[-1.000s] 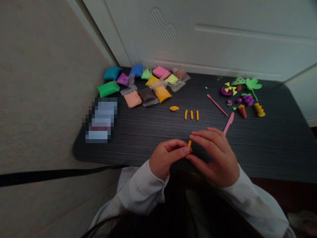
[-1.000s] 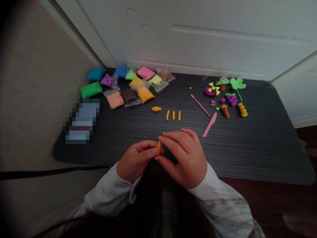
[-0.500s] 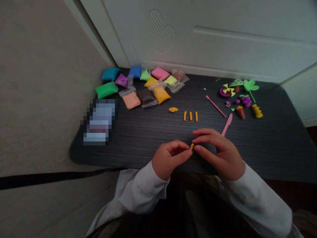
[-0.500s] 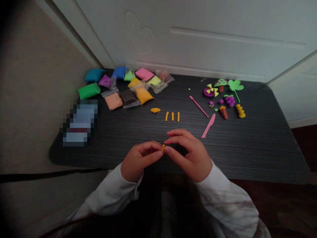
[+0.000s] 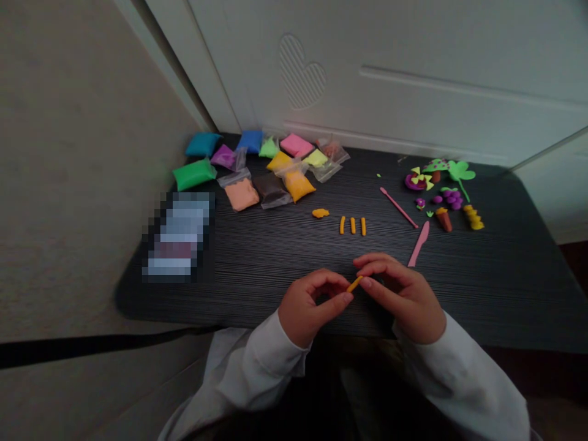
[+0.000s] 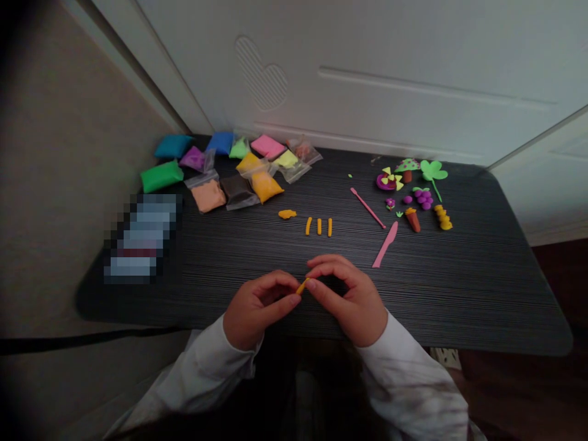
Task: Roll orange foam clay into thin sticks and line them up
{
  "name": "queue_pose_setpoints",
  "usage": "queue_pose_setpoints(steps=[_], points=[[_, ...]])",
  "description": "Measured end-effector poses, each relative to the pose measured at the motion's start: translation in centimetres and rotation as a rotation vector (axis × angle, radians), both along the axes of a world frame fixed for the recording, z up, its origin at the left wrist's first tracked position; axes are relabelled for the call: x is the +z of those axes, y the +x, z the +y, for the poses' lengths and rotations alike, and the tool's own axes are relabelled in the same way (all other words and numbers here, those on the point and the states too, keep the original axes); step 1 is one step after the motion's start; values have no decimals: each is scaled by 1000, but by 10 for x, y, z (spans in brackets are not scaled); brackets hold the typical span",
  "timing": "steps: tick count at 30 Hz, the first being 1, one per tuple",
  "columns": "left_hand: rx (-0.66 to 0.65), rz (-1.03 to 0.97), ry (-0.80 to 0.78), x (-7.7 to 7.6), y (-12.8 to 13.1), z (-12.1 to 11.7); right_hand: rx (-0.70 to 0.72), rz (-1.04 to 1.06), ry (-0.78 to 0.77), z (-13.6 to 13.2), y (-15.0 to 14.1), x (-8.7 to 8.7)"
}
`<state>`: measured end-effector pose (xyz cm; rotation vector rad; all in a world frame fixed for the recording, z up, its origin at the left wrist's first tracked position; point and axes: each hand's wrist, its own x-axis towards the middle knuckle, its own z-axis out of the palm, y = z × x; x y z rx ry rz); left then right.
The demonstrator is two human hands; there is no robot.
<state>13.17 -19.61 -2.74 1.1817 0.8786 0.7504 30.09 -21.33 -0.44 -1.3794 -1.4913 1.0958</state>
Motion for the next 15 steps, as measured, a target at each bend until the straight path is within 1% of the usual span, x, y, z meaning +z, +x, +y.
queue_pose_setpoints(steps=[4,9,15], points=[[55,-2,55,-5,0,-1,-32,72,-26,-1,-3,-3],[107,-43,37,-6,0,0,-32,148,-80,-2,-4,-2],[121,-101,-6,-5,-1,1,-37,295,-161,-1,-6,-5]])
